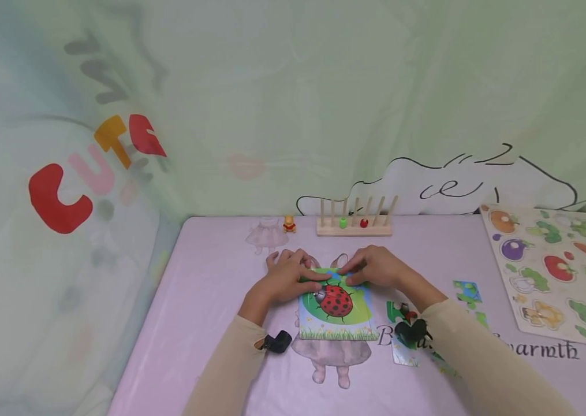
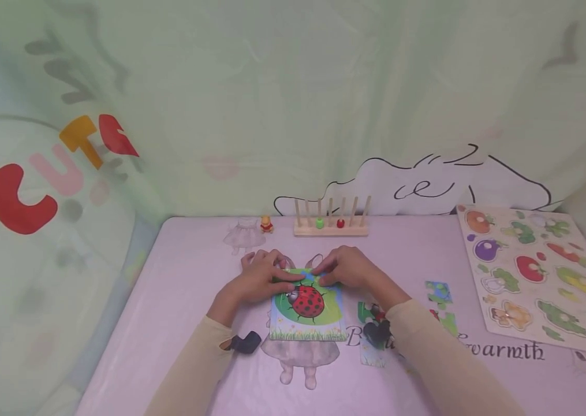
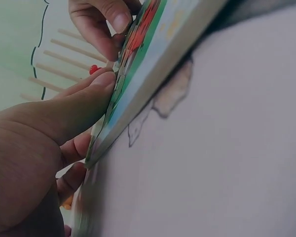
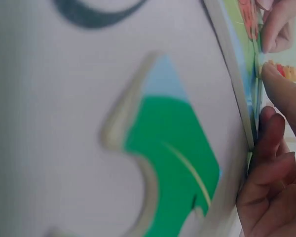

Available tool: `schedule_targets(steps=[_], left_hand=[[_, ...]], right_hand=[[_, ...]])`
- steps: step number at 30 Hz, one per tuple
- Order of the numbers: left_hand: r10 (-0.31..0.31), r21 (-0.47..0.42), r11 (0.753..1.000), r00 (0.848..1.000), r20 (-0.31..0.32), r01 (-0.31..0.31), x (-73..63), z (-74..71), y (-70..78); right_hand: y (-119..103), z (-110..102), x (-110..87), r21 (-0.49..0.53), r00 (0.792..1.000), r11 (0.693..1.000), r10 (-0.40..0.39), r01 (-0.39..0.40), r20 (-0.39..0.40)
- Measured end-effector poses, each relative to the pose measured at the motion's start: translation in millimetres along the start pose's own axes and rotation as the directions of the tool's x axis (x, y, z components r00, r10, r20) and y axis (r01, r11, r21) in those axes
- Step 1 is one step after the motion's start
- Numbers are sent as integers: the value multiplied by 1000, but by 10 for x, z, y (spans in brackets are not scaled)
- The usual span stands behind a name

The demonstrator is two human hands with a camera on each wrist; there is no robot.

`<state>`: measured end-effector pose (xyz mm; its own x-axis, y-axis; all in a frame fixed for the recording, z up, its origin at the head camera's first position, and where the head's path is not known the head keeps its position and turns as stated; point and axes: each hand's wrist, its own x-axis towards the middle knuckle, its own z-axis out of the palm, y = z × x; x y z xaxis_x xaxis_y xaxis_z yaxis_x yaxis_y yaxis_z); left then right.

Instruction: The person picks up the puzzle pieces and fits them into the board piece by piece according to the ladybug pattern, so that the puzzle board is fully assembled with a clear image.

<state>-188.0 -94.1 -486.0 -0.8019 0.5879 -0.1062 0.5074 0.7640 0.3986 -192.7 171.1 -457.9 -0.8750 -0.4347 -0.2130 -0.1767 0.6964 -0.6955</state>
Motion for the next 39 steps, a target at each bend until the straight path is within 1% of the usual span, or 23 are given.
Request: schedule_targets(steps=[4, 7, 11, 16, 20, 25, 29, 36, 39], left_hand=[[-9, -7, 1000, 1000, -2, 9, -10, 2, -2], [-8, -10, 1000, 1000, -8, 8, -18, 8, -3], [-2, -16, 1000, 1000, -12, 2, -22, 14, -6], [5, -35, 999, 1000, -16, -5, -24, 21, -23], [7, -56, 998, 1000, -18, -8, -28, 28, -32], [7, -61, 998, 1000, -19, -8, -34, 27, -23], [4, -66, 998, 1000, -22, -5, -39, 26, -14], [15, -79, 997, 999, -29, -18, -36, 22, -3], [16, -78, 997, 999, -30, -18, -30, 24, -4]], right_hand=[[6, -52, -81, 13, 1000, 1000, -10, 10, 8], [50, -123, -163, 30, 1000, 1000, 1, -1, 4], [145, -265, -301, 41, 998, 998, 55, -55, -13], [267, -457, -514, 9, 994, 994, 107, -106, -39], [415, -584, -694, -27, 991, 992, 118, -120, -64], [632, -707, -887, -77, 988, 987, 132, -138, -86], [788, -779, -1021, -110, 985, 981, 149, -159, -88], [1009, -914, -1199, -170, 974, 960, 209, -221, -85], [1061, -957, -1239, -182, 975, 959, 206, -218, -81]])
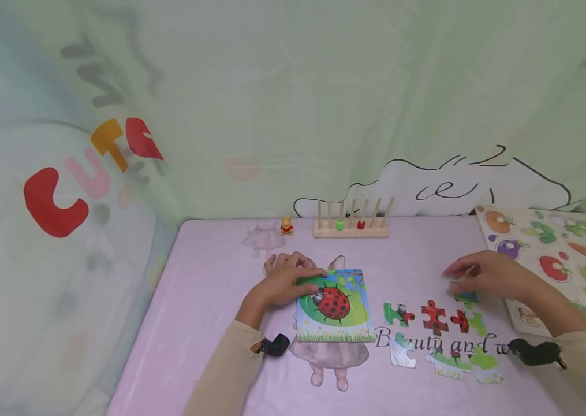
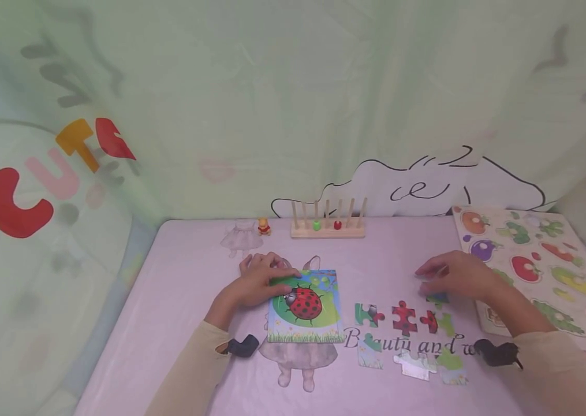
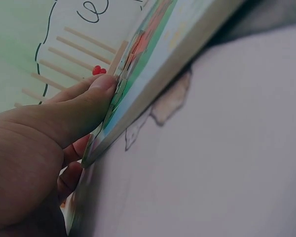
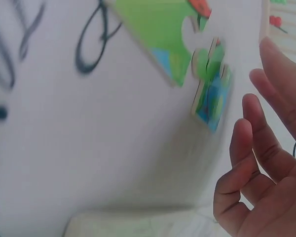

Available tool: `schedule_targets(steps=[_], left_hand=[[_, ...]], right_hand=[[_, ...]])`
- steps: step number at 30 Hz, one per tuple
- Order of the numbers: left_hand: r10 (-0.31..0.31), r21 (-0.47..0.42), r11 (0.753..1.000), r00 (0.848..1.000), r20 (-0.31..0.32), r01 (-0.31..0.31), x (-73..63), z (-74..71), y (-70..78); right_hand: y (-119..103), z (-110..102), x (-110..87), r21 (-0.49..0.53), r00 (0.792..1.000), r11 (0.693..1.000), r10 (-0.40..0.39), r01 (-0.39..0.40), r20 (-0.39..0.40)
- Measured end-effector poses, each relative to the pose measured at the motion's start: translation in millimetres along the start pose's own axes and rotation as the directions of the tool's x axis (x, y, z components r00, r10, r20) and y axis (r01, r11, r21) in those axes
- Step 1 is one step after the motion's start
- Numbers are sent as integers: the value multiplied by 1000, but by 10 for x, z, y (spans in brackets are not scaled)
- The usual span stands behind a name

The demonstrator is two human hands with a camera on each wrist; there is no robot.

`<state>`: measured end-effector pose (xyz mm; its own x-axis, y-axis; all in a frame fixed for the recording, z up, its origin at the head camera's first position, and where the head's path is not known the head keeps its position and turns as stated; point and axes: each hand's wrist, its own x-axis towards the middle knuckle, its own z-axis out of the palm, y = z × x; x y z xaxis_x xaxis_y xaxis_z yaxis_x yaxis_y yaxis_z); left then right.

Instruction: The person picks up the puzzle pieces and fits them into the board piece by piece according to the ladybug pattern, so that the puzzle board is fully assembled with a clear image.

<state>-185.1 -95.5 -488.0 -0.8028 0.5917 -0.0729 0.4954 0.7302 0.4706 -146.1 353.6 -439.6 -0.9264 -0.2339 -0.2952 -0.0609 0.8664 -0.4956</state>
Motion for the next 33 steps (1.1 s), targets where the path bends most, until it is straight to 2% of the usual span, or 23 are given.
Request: schedule_targets(steps=[14, 33], left_hand=[[-17, -1, 1000, 1000, 15, 17, 4, 0, 1], [-18, 9, 1000, 1000, 18, 18, 28, 17, -34]], right_hand=[[178, -4, -25, -21, 1000, 1000, 22, -21, 8], [182, 31, -11, -5, 999, 999, 42, -42, -6]])
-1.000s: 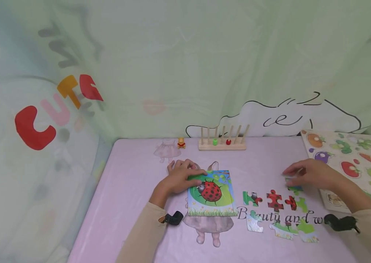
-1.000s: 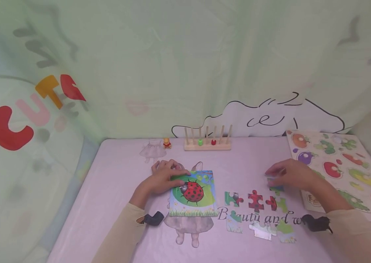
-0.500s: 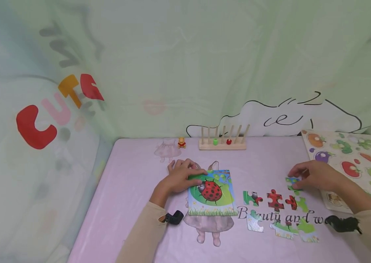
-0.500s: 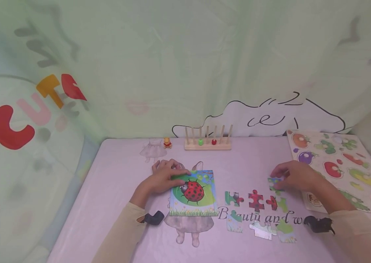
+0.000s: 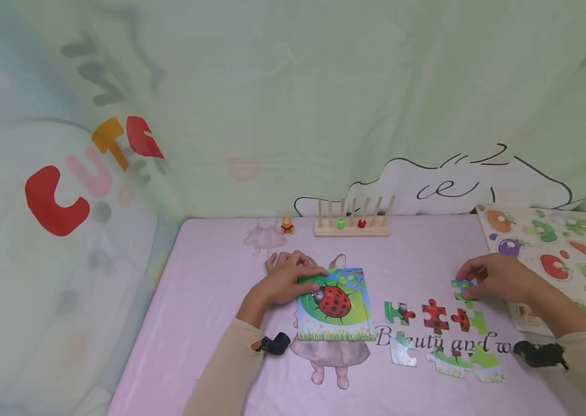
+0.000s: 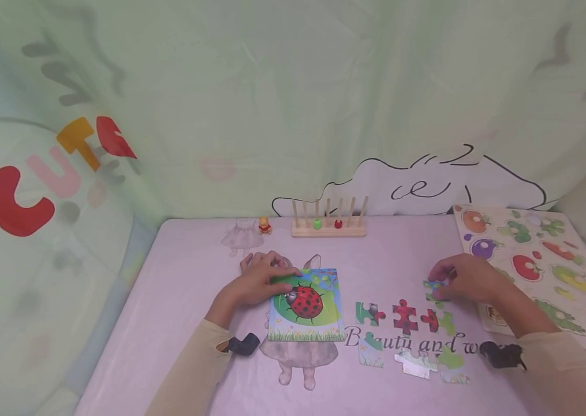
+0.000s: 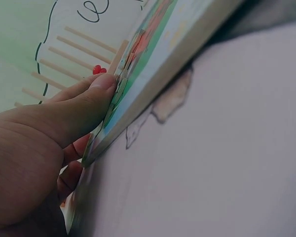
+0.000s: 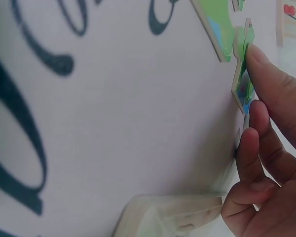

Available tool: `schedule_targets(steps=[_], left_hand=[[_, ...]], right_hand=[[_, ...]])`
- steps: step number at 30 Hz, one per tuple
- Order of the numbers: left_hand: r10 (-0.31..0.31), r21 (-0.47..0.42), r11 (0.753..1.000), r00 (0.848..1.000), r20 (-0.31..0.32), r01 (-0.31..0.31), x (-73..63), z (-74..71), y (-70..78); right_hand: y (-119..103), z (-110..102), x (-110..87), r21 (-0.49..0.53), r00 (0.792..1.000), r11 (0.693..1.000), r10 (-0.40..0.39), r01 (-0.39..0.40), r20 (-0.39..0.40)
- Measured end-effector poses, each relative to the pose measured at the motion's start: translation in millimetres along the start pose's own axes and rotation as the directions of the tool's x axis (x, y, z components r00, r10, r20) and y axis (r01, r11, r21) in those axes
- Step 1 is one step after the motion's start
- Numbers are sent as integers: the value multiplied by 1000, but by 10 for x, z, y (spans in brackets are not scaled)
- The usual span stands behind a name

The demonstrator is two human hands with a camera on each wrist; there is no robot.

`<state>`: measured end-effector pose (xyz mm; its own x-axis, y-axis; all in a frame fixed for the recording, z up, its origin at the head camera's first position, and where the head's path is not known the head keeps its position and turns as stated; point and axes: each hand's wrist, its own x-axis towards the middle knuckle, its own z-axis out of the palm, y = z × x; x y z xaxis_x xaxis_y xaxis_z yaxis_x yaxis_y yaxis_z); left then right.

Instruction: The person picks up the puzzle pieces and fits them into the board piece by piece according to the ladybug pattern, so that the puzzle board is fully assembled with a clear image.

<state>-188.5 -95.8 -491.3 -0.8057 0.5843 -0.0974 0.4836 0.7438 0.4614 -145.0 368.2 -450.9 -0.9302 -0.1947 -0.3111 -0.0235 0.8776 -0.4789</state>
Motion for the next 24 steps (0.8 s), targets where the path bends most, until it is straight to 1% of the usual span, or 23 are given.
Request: schedule_targets(steps=[8, 13, 17, 24], left_hand=[[6, 0, 1000, 1000, -5, -6, -11, -7, 11], [11, -11, 1000, 1000, -9, -11, -23, -17, 22], [22, -8, 1000, 1000, -12, -22, -26, -19, 23], [22, 2, 1000, 1000, -8, -22, -18, -15, 12]], right_hand=[[5, 10, 2, -11, 1000, 1000, -23, 23, -4], [-5, 14, 13, -23, 1000, 999, -24, 24, -1], [-24, -1, 9, -33, 999, 999, -32, 32, -3], [-68, -39, 9, -36, 999, 998, -42, 42, 5]])
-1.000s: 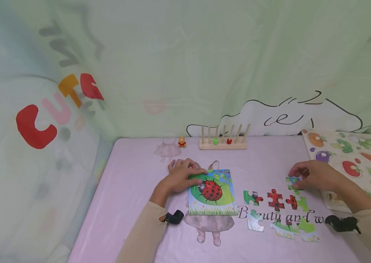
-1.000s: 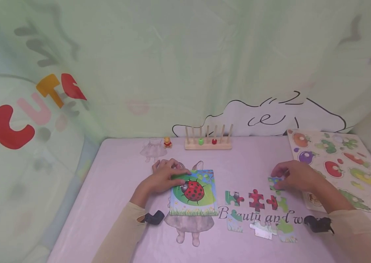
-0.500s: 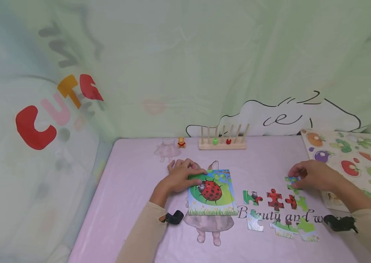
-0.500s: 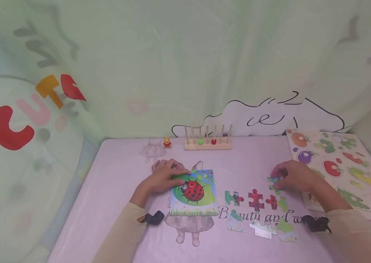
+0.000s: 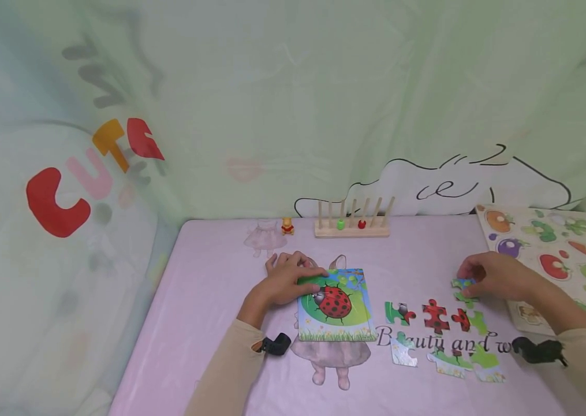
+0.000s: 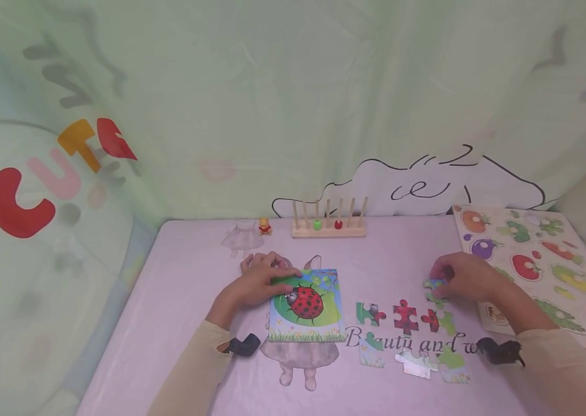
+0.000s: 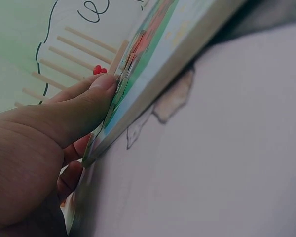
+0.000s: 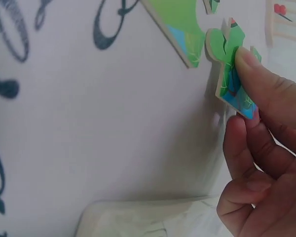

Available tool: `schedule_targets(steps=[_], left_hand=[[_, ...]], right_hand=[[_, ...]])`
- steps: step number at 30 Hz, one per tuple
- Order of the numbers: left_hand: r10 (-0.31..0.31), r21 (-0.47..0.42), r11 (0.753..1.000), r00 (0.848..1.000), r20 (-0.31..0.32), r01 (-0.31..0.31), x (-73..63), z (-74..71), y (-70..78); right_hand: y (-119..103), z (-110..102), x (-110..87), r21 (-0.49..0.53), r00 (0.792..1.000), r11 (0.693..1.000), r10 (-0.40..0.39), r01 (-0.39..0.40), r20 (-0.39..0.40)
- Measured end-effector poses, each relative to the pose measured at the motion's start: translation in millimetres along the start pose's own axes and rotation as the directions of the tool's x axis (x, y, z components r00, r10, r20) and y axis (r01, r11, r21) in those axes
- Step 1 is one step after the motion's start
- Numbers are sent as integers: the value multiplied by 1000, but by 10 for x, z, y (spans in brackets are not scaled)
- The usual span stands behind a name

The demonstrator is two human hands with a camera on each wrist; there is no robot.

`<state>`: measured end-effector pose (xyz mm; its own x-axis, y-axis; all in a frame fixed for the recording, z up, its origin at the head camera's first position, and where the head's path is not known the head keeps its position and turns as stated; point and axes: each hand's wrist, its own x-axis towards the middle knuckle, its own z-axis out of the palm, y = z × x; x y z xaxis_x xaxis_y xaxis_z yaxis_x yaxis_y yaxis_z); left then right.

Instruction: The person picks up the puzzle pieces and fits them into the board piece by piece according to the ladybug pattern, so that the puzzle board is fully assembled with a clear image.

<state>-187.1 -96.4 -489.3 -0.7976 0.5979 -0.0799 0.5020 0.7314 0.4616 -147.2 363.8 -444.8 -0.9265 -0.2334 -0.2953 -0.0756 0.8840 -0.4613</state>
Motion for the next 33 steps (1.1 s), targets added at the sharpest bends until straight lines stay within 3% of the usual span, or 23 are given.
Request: schedule_targets(steps=[7, 11, 18, 33], left_hand=[[2, 6, 1000, 1000, 0, -2, 2, 6, -3], [2, 5, 1000, 1000, -5, -2, 8, 25, -20], [6, -2, 1000, 1000, -9, -6, 8, 29, -21], [3, -16, 1000, 1000, -3, -3, 2, 5, -3]], right_hand=[[-33, -21, 14, 29, 999, 999, -18, 19, -33], [-102, -22, 57, 128, 999, 992, -4, 10, -45], [-366, 74, 190, 307, 1000, 952, 19, -14, -11], [-950, 317, 467, 409, 999, 912, -41, 35, 7]])
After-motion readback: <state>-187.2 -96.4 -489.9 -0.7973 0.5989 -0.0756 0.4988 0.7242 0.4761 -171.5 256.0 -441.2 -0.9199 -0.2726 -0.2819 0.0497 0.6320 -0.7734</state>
